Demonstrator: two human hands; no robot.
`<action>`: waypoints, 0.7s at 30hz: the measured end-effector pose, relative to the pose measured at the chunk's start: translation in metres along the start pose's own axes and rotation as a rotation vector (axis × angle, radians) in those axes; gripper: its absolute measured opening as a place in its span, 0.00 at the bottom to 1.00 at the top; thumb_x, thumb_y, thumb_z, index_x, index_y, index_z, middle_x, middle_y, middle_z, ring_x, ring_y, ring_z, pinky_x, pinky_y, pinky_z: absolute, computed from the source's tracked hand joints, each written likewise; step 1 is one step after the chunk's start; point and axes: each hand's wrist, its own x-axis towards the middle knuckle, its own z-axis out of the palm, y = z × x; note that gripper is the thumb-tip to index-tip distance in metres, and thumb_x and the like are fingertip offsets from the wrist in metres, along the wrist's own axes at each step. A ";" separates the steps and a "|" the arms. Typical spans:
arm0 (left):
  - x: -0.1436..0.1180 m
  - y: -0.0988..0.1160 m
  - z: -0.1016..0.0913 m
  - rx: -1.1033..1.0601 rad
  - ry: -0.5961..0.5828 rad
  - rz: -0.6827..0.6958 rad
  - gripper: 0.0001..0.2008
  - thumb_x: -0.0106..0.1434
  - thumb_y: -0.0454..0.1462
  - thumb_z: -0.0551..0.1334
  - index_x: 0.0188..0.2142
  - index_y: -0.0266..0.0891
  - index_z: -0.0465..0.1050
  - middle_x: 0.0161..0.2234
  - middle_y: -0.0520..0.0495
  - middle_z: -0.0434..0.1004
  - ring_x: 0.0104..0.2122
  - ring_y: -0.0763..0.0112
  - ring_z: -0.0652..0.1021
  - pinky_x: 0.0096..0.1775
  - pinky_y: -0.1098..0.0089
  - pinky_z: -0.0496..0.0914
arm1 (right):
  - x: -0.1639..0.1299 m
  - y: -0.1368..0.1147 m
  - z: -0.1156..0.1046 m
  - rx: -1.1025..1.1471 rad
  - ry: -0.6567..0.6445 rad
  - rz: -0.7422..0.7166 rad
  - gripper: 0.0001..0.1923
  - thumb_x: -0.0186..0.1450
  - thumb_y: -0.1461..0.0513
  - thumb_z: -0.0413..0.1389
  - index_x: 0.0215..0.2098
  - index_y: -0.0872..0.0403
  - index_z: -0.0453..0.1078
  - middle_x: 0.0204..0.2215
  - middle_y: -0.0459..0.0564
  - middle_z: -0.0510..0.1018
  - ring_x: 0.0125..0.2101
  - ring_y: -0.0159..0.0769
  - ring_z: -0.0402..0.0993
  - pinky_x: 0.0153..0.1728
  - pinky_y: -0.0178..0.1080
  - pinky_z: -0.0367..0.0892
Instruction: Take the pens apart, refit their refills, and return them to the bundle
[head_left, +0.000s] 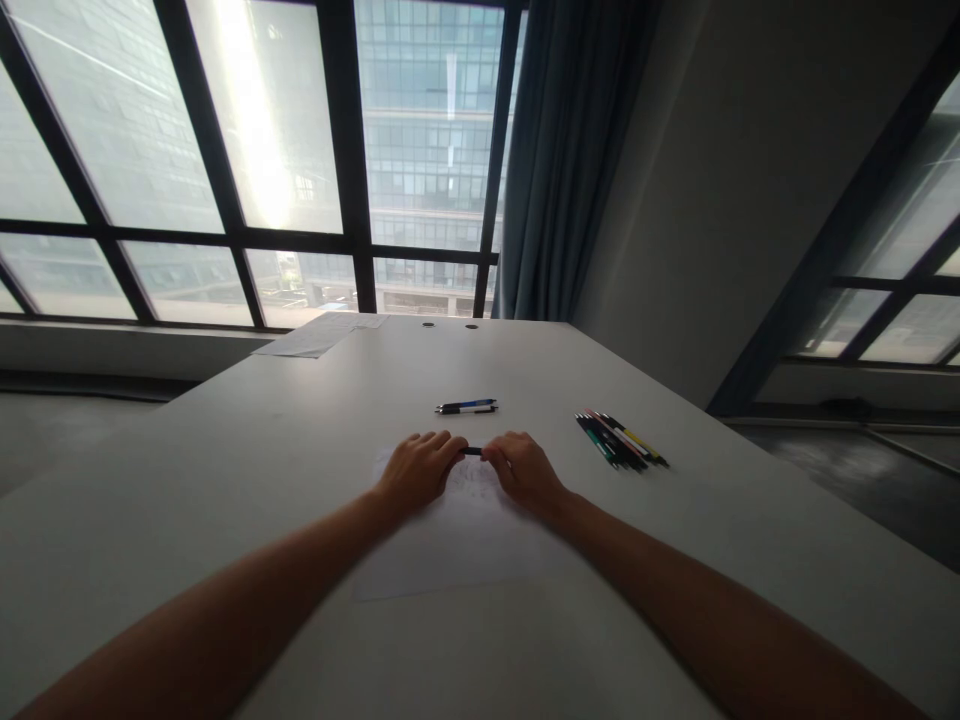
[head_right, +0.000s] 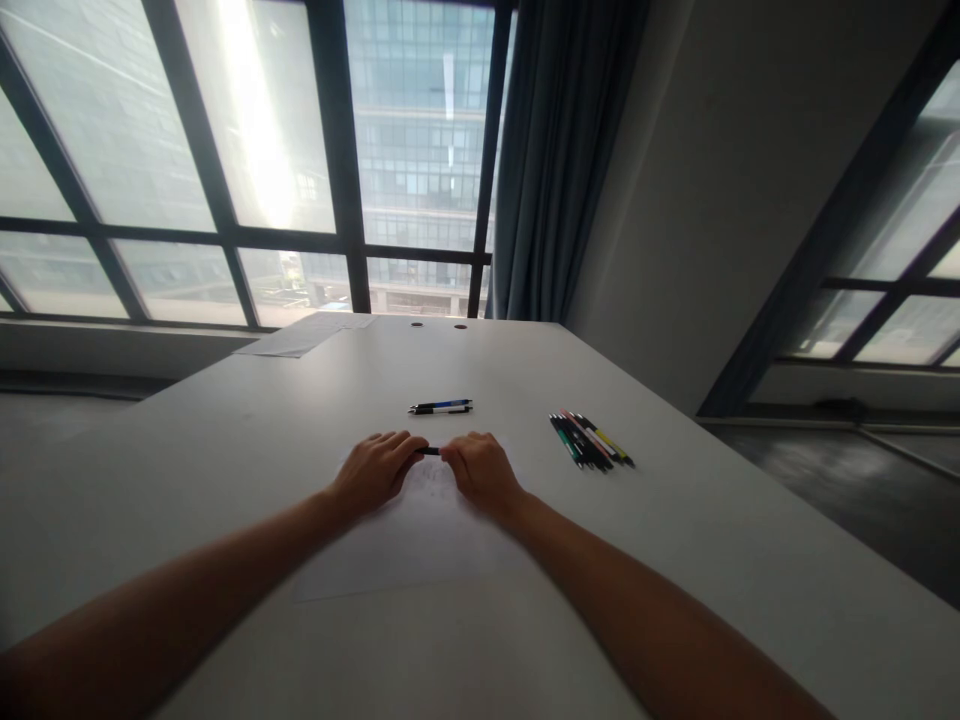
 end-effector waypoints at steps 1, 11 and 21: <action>-0.001 0.000 0.000 -0.004 -0.023 -0.016 0.11 0.72 0.39 0.50 0.46 0.41 0.69 0.37 0.48 0.78 0.36 0.65 0.77 0.36 0.67 0.68 | 0.000 0.002 0.001 0.016 -0.016 0.005 0.30 0.74 0.50 0.35 0.28 0.54 0.71 0.25 0.50 0.77 0.29 0.36 0.69 0.37 0.40 0.58; -0.003 0.002 -0.004 -0.029 -0.161 -0.113 0.11 0.70 0.38 0.51 0.46 0.43 0.70 0.40 0.48 0.80 0.35 0.65 0.80 0.32 0.70 0.69 | 0.000 0.006 0.000 0.056 0.002 -0.047 0.22 0.71 0.48 0.47 0.36 0.55 0.74 0.28 0.52 0.78 0.31 0.37 0.72 0.38 0.40 0.61; -0.002 -0.002 -0.002 -0.057 -0.136 -0.184 0.11 0.70 0.39 0.50 0.45 0.44 0.70 0.40 0.47 0.81 0.33 0.63 0.80 0.33 0.68 0.69 | -0.002 0.004 0.001 0.112 0.057 0.123 0.10 0.68 0.56 0.53 0.37 0.54 0.70 0.32 0.50 0.78 0.31 0.36 0.72 0.38 0.40 0.65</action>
